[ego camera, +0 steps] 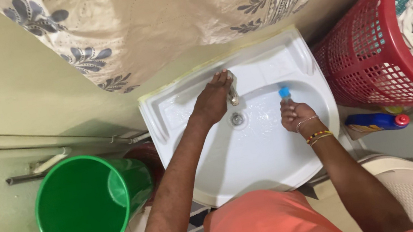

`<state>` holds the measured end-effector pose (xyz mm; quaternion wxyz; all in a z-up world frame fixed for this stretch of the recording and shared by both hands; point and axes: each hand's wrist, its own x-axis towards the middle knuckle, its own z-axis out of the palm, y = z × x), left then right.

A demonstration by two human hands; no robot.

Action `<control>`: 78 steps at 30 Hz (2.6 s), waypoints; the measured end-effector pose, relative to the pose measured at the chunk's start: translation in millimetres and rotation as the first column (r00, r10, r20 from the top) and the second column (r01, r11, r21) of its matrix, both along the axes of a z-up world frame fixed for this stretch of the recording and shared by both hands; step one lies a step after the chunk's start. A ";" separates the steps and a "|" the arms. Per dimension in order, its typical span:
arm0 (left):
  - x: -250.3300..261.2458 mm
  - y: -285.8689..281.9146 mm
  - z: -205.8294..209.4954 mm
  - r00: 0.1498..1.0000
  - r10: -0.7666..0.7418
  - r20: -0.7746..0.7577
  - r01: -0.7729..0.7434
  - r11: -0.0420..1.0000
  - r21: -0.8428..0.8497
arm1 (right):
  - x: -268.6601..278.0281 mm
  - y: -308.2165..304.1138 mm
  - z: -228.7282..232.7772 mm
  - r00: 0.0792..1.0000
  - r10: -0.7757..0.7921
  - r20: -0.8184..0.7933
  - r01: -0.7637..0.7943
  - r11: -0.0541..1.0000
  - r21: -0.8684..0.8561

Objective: The person scrubs the white ceramic sink basin and faucet with a blue brush under running water. They then rinse the sink and their hands thoroughly before turning off the tap.

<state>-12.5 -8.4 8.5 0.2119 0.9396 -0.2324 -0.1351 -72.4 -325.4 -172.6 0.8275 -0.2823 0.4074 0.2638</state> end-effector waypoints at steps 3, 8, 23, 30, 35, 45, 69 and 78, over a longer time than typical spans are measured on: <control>1.3 0.9 -0.4 1.000 -0.008 0.019 0.008 1.000 -0.006 | 16.0 36.9 -24.0 0.973 -0.180 0.147 0.119 0.929 0.349; 0.5 -0.3 -0.7 0.996 -0.039 0.083 0.041 0.999 -0.019 | -0.8 115.3 -13.3 0.987 0.154 0.032 -0.151 0.872 0.466; -2.1 -4.6 8.9 0.888 0.014 0.459 0.012 0.998 -0.054 | 12.9 131.7 0.1 0.998 -0.065 0.003 0.061 0.951 0.304; 27.2 -18.3 -3.0 0.922 -0.095 0.376 -0.006 0.966 0.257 | 8.4 126.2 15.0 0.994 -0.094 -0.061 0.109 0.936 0.333; 36.8 -19.1 -11.1 0.929 -0.157 0.336 0.070 0.964 0.256 | -0.7 127.9 4.7 0.989 0.146 0.014 -0.139 0.908 0.395; 34.3 -29.1 -20.3 0.914 -0.054 0.403 -0.080 0.947 0.310 | -9.8 143.8 13.6 0.960 0.273 0.058 -0.276 0.901 0.334; -53.0 -21.4 -22.4 0.812 0.540 0.223 -0.524 0.842 -0.129 | 6.8 27.2 0.2 0.953 -0.272 0.130 0.177 0.855 0.488; -110.3 -37.9 -133.3 0.345 0.212 -0.914 -0.894 0.373 -0.251 | -42.7 88.2 40.0 0.939 0.331 0.095 -0.330 0.944 -0.027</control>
